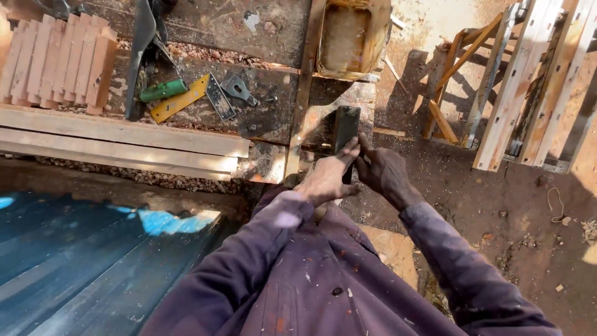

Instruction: Sharpening a small metal tool blade by rubbing it against a whetstone mounted on a wooden block.

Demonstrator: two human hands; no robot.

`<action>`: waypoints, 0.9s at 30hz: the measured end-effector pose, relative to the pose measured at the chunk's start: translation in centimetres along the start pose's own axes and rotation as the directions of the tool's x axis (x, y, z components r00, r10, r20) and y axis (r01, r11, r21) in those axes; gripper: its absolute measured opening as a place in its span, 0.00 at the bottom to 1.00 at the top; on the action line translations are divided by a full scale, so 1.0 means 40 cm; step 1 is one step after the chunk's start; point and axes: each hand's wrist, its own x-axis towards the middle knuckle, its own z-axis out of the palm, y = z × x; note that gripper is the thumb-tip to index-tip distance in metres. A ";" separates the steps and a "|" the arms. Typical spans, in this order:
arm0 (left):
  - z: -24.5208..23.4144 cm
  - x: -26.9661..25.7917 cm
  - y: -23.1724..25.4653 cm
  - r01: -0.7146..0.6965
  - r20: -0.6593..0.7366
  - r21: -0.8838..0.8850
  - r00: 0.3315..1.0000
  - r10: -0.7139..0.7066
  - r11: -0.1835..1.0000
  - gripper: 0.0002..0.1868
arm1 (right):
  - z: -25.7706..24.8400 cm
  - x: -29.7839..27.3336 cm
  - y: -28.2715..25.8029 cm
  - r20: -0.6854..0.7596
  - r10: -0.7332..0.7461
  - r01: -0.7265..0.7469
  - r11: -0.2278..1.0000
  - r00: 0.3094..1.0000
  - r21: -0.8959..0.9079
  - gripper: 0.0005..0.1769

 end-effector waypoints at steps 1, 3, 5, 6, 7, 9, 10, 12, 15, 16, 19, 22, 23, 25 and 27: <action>-0.027 0.034 0.008 -0.031 -0.050 0.019 0.998 0.032 0.999 0.58 | -0.032 0.018 -0.015 -0.035 -0.009 0.009 1.000 0.999 -0.012 0.28; -0.054 0.040 0.039 -0.063 -0.099 0.032 0.993 0.066 0.998 0.56 | -0.032 0.014 -0.009 -0.067 -0.016 0.014 0.999 0.998 -0.030 0.28; -0.073 -0.002 0.074 0.091 0.047 -0.005 0.995 -0.090 0.996 0.54 | 0.033 -0.005 0.030 -0.020 -0.011 0.011 1.000 1.000 -0.027 0.28; -0.089 -0.054 0.106 0.095 0.050 -0.004 0.994 -0.094 0.996 0.54 | 0.042 -0.040 0.000 -0.017 -0.010 0.010 1.000 1.000 -0.023 0.28; -0.104 -0.106 0.138 0.132 0.085 -0.005 0.988 -0.131 0.991 0.53 | 0.050 -0.076 -0.029 0.003 -0.007 0.007 0.999 1.000 -0.046 0.30; -0.111 -0.121 0.172 0.149 0.125 -0.013 0.981 -0.147 0.989 0.53 | 0.032 -0.104 -0.042 0.013 0.011 -0.010 0.996 1.000 -0.083 0.32; -0.111 -0.105 0.164 0.189 0.142 -0.026 0.973 -0.183 0.982 0.54 | 0.023 -0.089 -0.044 0.019 -0.002 0.003 0.999 1.000 -0.052 0.31; -0.112 -0.054 0.133 0.230 0.160 -0.036 0.962 -0.221 0.973 0.54 | -0.001 -0.040 -0.039 0.023 -0.016 0.016 1.000 1.000 -0.016 0.31; -0.112 0.009 0.118 0.062 0.045 -0.069 0.997 -0.059 0.996 0.56 | -0.032 0.015 -0.020 0.005 0.037 -0.037 0.999 0.999 -0.010 0.31; -0.128 0.006 0.140 0.097 0.059 -0.031 0.994 -0.095 0.995 0.53 | -0.035 0.019 -0.023 0.013 0.047 -0.047 0.998 0.999 -0.032 0.31; -0.120 -0.085 0.176 0.165 0.079 0.052 0.982 -0.169 0.985 0.48 | 0.009 -0.047 -0.038 0.056 0.055 -0.053 0.998 0.997 -0.044 0.31; -0.118 -0.149 0.191 0.186 0.095 0.088 0.976 -0.194 0.979 0.47 | 0.037 -0.090 -0.044 0.090 0.063 -0.058 0.997 0.994 -0.051 0.31; -0.121 -0.162 0.199 0.176 0.106 0.079 0.977 -0.184 0.981 0.49 | 0.040 -0.098 -0.045 0.091 0.074 -0.068 0.995 0.993 -0.066 0.31; -0.078 -0.075 0.078 0.130 0.076 0.067 0.988 -0.135 0.989 0.48 | 0.039 -0.026 -0.023 0.030 0.041 -0.040 0.999 0.999 -0.027 0.30; -0.047 -0.004 0.030 0.057 0.075 0.029 0.995 -0.059 0.998 0.47 | 0.017 -0.004 0.015 -0.028 0.053 -0.053 0.999 0.998 -0.008 0.28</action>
